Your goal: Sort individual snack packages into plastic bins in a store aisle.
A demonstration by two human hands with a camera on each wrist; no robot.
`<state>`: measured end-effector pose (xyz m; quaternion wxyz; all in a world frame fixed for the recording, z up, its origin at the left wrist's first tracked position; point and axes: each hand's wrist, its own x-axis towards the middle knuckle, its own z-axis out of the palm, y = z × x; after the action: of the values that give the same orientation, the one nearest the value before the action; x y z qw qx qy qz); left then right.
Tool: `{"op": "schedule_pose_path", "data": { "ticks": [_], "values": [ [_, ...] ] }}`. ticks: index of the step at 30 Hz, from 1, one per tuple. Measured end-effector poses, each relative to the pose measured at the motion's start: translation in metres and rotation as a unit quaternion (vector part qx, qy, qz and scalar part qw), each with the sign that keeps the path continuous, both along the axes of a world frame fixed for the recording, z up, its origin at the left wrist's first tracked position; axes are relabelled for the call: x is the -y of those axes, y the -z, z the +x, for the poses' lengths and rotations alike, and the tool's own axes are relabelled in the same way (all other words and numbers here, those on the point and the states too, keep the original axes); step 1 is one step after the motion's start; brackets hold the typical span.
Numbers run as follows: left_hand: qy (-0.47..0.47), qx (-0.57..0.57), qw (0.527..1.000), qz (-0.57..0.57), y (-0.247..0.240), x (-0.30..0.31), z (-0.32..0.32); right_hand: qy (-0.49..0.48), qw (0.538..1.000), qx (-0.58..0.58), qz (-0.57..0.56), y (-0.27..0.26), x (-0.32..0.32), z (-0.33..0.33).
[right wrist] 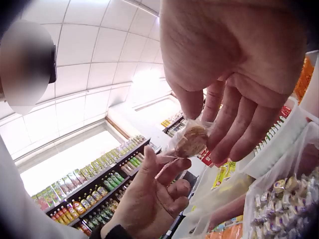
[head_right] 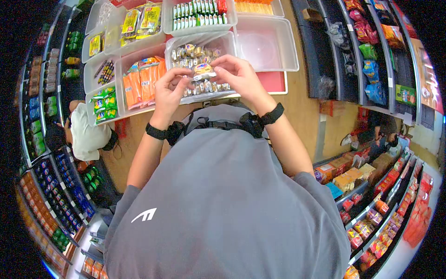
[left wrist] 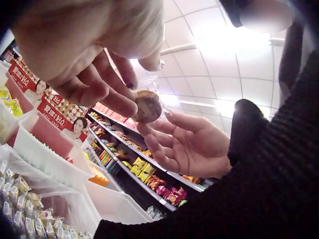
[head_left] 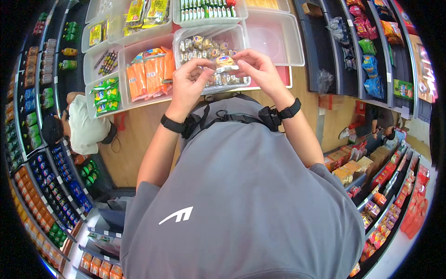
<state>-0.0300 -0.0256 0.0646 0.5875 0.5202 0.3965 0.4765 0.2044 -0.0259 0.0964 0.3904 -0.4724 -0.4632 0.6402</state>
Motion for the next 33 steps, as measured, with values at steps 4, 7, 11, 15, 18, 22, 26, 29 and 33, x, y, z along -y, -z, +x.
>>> {"op": "schedule_pose_path", "data": {
  "ticks": [4,7,11,15,18,22,26,29,33],
  "values": [
    [-0.033,-0.004,0.999,-0.009,0.007,-0.001,0.001,-0.011,1.0,0.018,0.016,0.009,-0.009,-0.006],
    [-0.024,-0.025,0.999,-0.025,0.015,-0.003,-0.003,-0.009,0.999,0.044,0.017,0.01,-0.01,-0.012],
    [-0.037,0.009,0.996,-0.077,0.024,0.0,-0.001,-0.024,0.997,0.066,-0.011,0.008,-0.014,-0.017],
    [-0.046,-0.048,0.995,-0.074,0.04,0.0,-0.002,-0.065,0.991,0.103,-0.049,0.035,-0.019,-0.012],
    [0.008,-0.099,0.992,-0.084,0.051,0.002,-0.005,-0.094,0.988,0.116,-0.052,0.051,-0.021,-0.009],
    [0.081,-0.162,0.979,-0.095,0.07,0.003,-0.006,-0.106,0.982,0.156,0.009,0.072,-0.021,-0.007],
    [0.103,-0.183,0.97,-0.122,0.074,-0.001,-0.003,-0.102,0.983,0.155,0.009,0.089,-0.023,-0.009],
    [0.094,-0.255,0.959,-0.079,0.071,-0.011,0.001,-0.096,0.982,0.164,0.023,0.099,-0.025,-0.012],
    [0.058,-0.318,0.944,-0.062,0.081,-0.022,0.01,-0.065,0.969,0.214,0.109,0.122,-0.029,-0.013]
  ]
}}
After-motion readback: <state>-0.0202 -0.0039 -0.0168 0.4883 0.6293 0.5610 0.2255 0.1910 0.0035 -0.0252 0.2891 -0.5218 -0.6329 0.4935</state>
